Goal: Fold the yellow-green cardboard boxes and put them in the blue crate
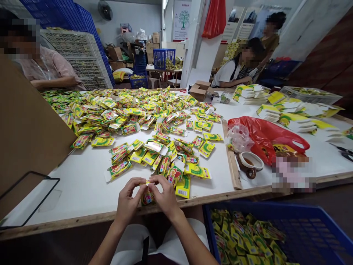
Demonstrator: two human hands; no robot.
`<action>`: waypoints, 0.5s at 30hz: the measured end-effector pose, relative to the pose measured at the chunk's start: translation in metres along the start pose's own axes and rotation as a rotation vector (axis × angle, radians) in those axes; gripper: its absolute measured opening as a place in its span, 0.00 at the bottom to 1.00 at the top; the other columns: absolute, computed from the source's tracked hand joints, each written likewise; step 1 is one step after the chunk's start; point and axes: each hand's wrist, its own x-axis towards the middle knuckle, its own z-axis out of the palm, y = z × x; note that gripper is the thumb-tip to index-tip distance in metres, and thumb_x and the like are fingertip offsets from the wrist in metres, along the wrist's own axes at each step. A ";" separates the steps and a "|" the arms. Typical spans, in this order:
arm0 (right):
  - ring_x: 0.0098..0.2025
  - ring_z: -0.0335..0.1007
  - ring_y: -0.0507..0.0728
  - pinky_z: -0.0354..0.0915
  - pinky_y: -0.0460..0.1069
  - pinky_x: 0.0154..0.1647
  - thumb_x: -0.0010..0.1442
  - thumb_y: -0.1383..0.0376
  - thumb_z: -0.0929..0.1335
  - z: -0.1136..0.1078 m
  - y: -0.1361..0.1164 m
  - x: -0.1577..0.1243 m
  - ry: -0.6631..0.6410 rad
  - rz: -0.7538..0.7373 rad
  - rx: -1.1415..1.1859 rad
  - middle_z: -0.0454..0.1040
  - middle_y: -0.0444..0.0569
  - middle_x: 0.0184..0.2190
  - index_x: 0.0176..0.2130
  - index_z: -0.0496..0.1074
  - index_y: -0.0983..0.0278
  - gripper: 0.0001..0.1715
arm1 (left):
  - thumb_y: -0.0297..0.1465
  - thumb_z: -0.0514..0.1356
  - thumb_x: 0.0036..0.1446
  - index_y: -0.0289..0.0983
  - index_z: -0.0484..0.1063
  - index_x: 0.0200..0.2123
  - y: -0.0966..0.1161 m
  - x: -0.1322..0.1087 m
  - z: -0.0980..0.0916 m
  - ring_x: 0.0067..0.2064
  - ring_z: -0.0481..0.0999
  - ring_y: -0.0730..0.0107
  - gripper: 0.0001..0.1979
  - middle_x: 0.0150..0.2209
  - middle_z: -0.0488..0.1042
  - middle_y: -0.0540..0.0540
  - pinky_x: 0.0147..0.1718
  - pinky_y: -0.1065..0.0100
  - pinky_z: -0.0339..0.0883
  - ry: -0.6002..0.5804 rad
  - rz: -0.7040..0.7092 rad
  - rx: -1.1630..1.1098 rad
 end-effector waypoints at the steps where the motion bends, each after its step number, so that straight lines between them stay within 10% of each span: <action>1: 0.42 0.71 0.57 0.66 0.51 0.44 0.60 0.65 0.65 0.000 0.000 0.001 0.013 0.010 -0.017 0.75 0.49 0.37 0.38 0.73 0.61 0.06 | 0.32 0.59 0.55 0.37 0.72 0.36 0.000 0.000 0.000 0.40 0.73 0.65 0.06 0.37 0.74 0.45 0.41 0.66 0.67 0.006 -0.015 -0.007; 15: 0.39 0.72 0.56 0.66 0.49 0.42 0.59 0.65 0.67 0.001 0.003 -0.001 0.006 0.071 0.084 0.75 0.48 0.34 0.34 0.74 0.63 0.05 | 0.33 0.58 0.57 0.36 0.73 0.35 -0.012 -0.004 -0.001 0.43 0.73 0.65 0.07 0.37 0.73 0.45 0.44 0.65 0.66 -0.038 -0.086 -0.151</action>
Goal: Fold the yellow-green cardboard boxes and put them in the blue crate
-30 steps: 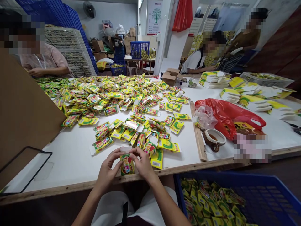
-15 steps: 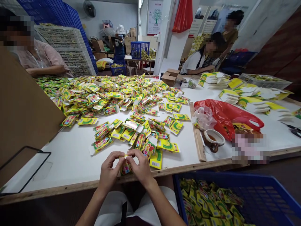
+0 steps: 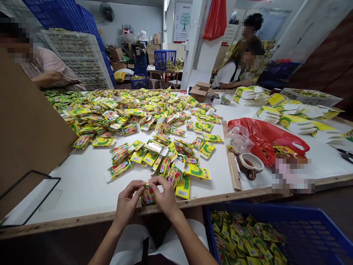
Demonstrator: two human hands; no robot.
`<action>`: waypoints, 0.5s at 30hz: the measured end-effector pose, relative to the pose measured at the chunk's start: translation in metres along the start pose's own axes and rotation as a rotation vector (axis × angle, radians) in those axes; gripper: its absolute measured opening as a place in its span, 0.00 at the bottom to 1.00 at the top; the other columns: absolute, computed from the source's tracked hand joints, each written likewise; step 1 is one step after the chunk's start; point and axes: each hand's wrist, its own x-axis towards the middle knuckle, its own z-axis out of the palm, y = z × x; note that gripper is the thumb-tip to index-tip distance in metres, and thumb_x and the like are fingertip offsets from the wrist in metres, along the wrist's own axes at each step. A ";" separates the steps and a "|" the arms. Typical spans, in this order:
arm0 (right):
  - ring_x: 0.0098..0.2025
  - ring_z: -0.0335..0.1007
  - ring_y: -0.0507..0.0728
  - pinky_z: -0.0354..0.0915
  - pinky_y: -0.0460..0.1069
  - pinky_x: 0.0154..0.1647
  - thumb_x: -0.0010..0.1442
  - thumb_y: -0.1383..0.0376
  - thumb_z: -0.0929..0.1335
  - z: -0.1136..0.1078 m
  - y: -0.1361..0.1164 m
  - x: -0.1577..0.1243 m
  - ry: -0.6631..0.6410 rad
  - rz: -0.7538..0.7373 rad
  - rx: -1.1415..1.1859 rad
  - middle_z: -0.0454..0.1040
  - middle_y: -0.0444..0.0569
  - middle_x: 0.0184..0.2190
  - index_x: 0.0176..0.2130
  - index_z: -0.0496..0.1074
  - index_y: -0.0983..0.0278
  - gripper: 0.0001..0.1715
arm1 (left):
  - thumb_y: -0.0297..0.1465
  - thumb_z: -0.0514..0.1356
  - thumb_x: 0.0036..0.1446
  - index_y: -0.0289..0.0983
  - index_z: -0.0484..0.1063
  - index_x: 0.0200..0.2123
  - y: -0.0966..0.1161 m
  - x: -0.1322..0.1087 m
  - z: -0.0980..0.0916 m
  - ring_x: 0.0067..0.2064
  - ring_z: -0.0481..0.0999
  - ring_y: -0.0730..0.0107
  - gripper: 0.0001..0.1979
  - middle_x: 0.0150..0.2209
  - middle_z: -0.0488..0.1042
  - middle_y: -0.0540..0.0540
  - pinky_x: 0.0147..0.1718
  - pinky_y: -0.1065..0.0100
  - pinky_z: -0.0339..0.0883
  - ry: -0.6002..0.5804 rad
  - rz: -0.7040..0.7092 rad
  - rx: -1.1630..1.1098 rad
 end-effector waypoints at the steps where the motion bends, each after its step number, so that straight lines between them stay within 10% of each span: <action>1: 0.39 0.72 0.56 0.66 0.49 0.42 0.58 0.65 0.67 0.002 0.003 -0.002 -0.009 0.003 0.019 0.75 0.48 0.34 0.35 0.74 0.63 0.05 | 0.32 0.58 0.57 0.36 0.73 0.36 -0.001 -0.002 -0.001 0.43 0.73 0.65 0.07 0.38 0.73 0.45 0.44 0.65 0.66 -0.009 0.001 0.003; 8: 0.41 0.71 0.56 0.66 0.49 0.43 0.60 0.66 0.64 -0.019 -0.009 -0.024 0.079 -0.010 -0.119 0.75 0.48 0.36 0.37 0.72 0.61 0.06 | 0.35 0.54 0.59 0.38 0.68 0.45 0.002 -0.007 -0.002 0.43 0.73 0.65 0.12 0.42 0.74 0.44 0.44 0.65 0.66 -0.005 -0.047 0.022; 15: 0.39 0.71 0.62 0.66 0.52 0.40 0.55 0.54 0.66 -0.198 -0.037 -0.085 0.212 0.051 -0.808 0.75 0.50 0.35 0.32 0.74 0.59 0.12 | 0.35 0.56 0.56 0.38 0.70 0.39 -0.006 0.022 0.010 0.33 0.72 0.67 0.10 0.37 0.72 0.45 0.34 0.66 0.66 -0.045 -0.061 0.418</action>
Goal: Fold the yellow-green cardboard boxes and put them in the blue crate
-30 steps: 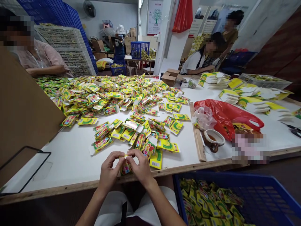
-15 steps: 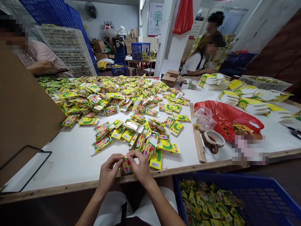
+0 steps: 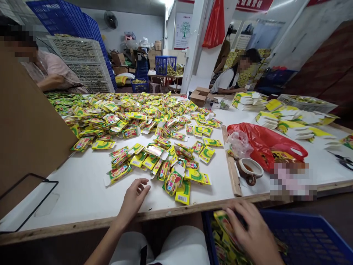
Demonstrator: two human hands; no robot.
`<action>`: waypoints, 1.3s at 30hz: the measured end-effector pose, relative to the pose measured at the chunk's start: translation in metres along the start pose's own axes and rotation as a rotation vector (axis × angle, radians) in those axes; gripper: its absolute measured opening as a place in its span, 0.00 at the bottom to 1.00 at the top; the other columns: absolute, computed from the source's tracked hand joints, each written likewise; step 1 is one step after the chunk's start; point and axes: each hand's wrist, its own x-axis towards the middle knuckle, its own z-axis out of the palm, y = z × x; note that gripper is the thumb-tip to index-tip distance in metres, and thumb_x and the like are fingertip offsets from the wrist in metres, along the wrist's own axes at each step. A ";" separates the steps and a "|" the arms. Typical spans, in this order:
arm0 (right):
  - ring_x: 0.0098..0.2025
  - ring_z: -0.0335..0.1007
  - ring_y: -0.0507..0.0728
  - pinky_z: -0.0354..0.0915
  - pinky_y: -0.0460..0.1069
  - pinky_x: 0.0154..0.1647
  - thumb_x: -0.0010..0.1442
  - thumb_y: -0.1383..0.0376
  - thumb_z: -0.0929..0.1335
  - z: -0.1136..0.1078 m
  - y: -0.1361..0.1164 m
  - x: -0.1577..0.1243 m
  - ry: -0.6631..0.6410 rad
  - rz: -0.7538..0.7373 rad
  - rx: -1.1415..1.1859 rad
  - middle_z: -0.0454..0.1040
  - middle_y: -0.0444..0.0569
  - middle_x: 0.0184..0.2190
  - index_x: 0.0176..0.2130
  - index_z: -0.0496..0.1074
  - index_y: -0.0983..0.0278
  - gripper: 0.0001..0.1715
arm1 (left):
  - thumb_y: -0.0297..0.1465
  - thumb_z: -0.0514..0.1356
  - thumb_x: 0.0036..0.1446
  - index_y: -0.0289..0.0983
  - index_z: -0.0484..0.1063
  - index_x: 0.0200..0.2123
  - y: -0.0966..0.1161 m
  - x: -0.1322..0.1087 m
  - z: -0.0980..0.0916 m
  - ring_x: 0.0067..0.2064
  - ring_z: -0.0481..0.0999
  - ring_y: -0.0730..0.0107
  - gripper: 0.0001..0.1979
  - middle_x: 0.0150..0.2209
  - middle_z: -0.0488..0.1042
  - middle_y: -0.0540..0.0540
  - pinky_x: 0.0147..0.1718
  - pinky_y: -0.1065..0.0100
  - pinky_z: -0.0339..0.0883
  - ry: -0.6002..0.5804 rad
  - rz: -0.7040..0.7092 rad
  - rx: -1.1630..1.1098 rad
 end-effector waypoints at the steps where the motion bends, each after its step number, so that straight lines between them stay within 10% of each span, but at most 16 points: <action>1: 0.39 0.71 0.63 0.67 0.53 0.40 0.53 0.53 0.67 -0.012 0.010 -0.003 -0.006 -0.019 -0.070 0.75 0.51 0.35 0.30 0.74 0.59 0.13 | 0.34 0.57 0.55 0.38 0.70 0.39 0.001 0.007 0.005 0.33 0.72 0.67 0.10 0.37 0.72 0.45 0.34 0.65 0.66 0.004 0.026 0.051; 7: 0.37 0.73 0.58 0.69 0.47 0.37 0.61 0.58 0.63 0.020 -0.036 -0.009 -0.221 -0.038 0.139 0.75 0.50 0.33 0.34 0.73 0.60 0.12 | 0.30 0.53 0.57 0.38 0.72 0.32 0.013 0.030 0.018 0.31 0.71 0.66 0.07 0.31 0.73 0.47 0.31 0.66 0.63 0.112 0.101 0.250; 16: 0.48 0.67 0.59 0.63 0.52 0.50 0.63 0.64 0.62 0.107 -0.108 0.028 -0.242 -0.071 0.556 0.72 0.52 0.42 0.36 0.71 0.61 0.09 | 0.30 0.52 0.59 0.39 0.70 0.37 -0.006 0.009 -0.056 0.35 0.73 0.69 0.07 0.36 0.70 0.47 0.34 0.68 0.69 0.163 0.228 -0.087; 23: 0.49 0.69 0.58 0.64 0.53 0.49 0.53 0.67 0.68 0.182 -0.132 0.041 -0.245 0.039 0.815 0.70 0.51 0.48 0.47 0.62 0.60 0.21 | 0.29 0.53 0.59 0.38 0.69 0.37 -0.006 -0.001 -0.037 0.44 0.72 0.66 0.06 0.40 0.72 0.45 0.43 0.66 0.66 0.050 0.229 -0.205; 31: 0.33 0.67 0.53 0.65 0.47 0.35 0.55 0.70 0.66 0.188 -0.131 0.036 -0.185 0.059 0.882 0.69 0.44 0.32 0.40 0.61 0.60 0.12 | 0.36 0.56 0.59 0.43 0.52 0.53 0.004 -0.020 -0.016 0.42 0.76 0.68 0.21 0.41 0.74 0.46 0.42 0.65 0.69 0.109 -0.022 -0.591; 39: 0.35 0.67 0.54 0.65 0.48 0.39 0.58 0.68 0.65 0.184 -0.123 0.030 -0.204 -0.041 0.740 0.69 0.46 0.35 0.42 0.65 0.61 0.09 | 0.32 0.55 0.58 0.39 0.69 0.46 -0.005 -0.030 -0.013 0.47 0.75 0.64 0.12 0.48 0.74 0.43 0.48 0.63 0.69 0.017 0.037 -0.302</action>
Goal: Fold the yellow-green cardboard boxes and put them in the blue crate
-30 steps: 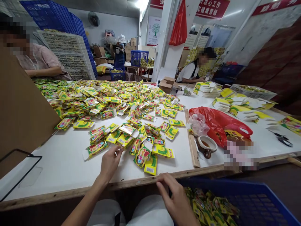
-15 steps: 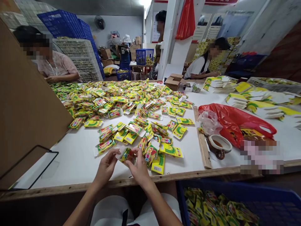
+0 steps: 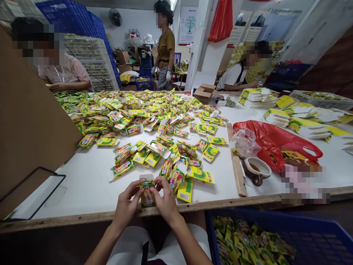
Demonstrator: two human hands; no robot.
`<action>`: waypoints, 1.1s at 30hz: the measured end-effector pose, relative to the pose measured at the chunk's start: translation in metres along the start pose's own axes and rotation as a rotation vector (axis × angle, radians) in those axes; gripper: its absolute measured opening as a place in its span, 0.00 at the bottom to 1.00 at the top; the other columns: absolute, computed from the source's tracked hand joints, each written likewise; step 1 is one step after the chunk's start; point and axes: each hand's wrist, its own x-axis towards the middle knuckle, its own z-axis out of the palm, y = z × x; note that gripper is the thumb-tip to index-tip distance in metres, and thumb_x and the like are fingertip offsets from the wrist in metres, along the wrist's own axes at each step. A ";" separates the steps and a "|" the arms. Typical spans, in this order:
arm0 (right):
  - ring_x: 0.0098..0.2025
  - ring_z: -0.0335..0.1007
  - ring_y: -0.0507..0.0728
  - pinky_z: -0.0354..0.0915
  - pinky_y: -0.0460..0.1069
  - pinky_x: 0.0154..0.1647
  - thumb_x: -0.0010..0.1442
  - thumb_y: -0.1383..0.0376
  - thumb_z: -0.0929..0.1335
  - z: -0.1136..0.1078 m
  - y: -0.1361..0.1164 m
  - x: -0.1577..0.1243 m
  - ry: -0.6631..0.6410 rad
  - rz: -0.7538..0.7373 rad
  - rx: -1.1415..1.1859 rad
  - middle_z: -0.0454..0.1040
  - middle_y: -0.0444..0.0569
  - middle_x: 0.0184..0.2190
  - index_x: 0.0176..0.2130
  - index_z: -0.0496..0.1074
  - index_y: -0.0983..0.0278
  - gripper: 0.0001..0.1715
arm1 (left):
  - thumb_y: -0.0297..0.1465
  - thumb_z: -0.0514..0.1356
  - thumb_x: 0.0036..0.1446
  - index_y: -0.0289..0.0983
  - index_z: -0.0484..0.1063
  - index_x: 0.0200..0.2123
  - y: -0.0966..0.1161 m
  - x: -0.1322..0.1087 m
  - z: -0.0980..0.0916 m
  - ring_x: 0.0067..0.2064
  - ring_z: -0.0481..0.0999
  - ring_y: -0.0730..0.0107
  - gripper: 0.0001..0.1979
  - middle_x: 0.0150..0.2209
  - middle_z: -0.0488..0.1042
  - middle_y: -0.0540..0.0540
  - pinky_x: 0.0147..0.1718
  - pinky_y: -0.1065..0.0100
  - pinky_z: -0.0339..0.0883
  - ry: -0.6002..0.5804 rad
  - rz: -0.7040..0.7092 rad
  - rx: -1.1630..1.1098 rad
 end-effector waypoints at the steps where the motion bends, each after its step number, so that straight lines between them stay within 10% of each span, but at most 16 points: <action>1: 0.35 0.68 0.54 0.65 0.49 0.39 0.59 0.68 0.65 -0.002 -0.001 0.001 -0.018 -0.011 -0.013 0.70 0.46 0.35 0.42 0.66 0.61 0.09 | 0.31 0.55 0.58 0.39 0.70 0.46 0.000 0.000 -0.001 0.47 0.75 0.64 0.12 0.47 0.74 0.44 0.48 0.63 0.68 -0.017 0.016 0.021; 23: 0.43 0.72 0.58 0.66 0.55 0.47 0.58 0.66 0.67 -0.007 -0.016 0.006 0.026 -0.105 0.055 0.76 0.51 0.37 0.35 0.74 0.61 0.04 | 0.33 0.56 0.57 0.37 0.72 0.35 0.012 0.002 0.009 0.46 0.74 0.62 0.07 0.41 0.76 0.42 0.47 0.63 0.68 0.078 0.075 -0.011; 33: 0.33 0.70 0.54 0.67 0.48 0.36 0.56 0.65 0.67 0.000 -0.017 0.013 0.064 0.028 -0.047 0.75 0.47 0.31 0.35 0.72 0.63 0.05 | 0.35 0.58 0.55 0.36 0.72 0.39 0.013 0.012 0.006 0.42 0.75 0.65 0.11 0.40 0.76 0.43 0.42 0.66 0.70 0.060 -0.054 -0.084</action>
